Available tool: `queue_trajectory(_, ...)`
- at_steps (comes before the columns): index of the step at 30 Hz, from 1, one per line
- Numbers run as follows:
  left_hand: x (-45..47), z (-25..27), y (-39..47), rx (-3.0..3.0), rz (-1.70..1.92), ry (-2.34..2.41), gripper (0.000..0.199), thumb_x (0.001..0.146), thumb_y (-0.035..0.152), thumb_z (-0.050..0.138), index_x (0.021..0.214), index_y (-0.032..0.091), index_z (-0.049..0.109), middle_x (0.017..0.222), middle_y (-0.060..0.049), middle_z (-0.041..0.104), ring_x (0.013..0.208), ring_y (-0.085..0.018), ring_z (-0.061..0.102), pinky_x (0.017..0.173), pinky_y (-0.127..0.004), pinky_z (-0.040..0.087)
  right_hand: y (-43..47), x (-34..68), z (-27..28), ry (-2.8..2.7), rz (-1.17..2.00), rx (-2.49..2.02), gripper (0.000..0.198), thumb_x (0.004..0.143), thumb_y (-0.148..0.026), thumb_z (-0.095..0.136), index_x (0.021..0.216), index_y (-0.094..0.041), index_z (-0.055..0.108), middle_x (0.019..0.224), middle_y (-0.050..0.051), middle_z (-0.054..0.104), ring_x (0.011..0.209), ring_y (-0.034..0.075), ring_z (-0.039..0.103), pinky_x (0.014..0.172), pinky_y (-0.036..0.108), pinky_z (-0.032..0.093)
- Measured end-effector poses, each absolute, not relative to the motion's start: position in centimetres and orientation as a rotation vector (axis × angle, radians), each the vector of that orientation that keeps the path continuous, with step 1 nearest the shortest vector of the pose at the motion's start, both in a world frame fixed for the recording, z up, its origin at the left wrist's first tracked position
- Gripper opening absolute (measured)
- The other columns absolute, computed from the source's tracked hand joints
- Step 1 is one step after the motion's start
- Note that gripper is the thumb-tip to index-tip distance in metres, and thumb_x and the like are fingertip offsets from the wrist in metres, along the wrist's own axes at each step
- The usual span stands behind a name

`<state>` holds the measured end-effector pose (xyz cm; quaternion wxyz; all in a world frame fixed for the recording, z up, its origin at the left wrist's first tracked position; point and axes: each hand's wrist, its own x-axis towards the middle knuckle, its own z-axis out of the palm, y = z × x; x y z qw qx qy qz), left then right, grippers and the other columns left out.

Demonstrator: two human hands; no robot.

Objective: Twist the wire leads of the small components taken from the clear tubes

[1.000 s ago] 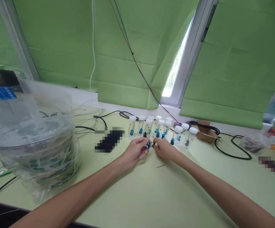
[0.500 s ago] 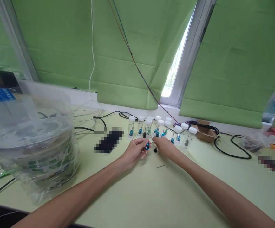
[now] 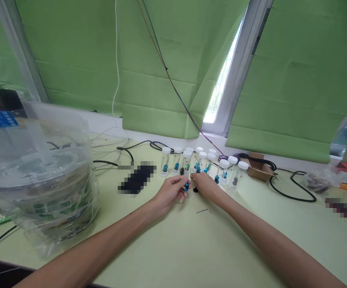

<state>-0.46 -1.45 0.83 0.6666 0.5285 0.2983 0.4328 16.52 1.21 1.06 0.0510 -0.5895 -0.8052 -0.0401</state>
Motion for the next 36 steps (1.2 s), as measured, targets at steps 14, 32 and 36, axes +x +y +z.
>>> queue_trajectory(14,-0.4,0.8,-1.6,1.202,0.962,0.699,0.028,0.081,0.040,0.063,0.079,0.012,0.064,0.074,-0.001,0.055,0.047,-0.004,0.046,0.039,-0.017,0.036,1.8,17.1,0.6,-2.380,0.004,-1.755,0.019,0.090,-0.010,0.043,0.094,-0.015,0.061,0.082,0.009,0.064,0.077,0.018,0.059,0.059,0.023,0.029)
queue_trajectory(32,-0.3,0.8,-1.8,1.231,0.947,0.732,0.026,0.081,0.038,0.063,0.079,0.012,0.063,0.075,-0.002,0.055,0.048,-0.005,0.047,0.041,-0.018,0.038,0.0,18.0,1.5,-2.351,-0.067,-1.773,0.023,0.096,-0.018,0.037,0.086,-0.016,0.058,0.074,0.008,0.061,0.068,0.017,0.057,0.055,0.024,0.026)
queue_trajectory(36,-0.4,0.7,-1.7,1.236,0.943,0.732,0.026,0.081,0.039,0.063,0.079,0.012,0.063,0.075,-0.002,0.055,0.048,-0.005,0.047,0.041,-0.018,0.038,-0.1,18.3,1.3,-2.405,-0.083,-1.788,0.016,0.096,-0.022,0.042,0.089,-0.017,0.056,0.081,0.009,0.064,0.076,0.019,0.060,0.057,0.024,0.029)
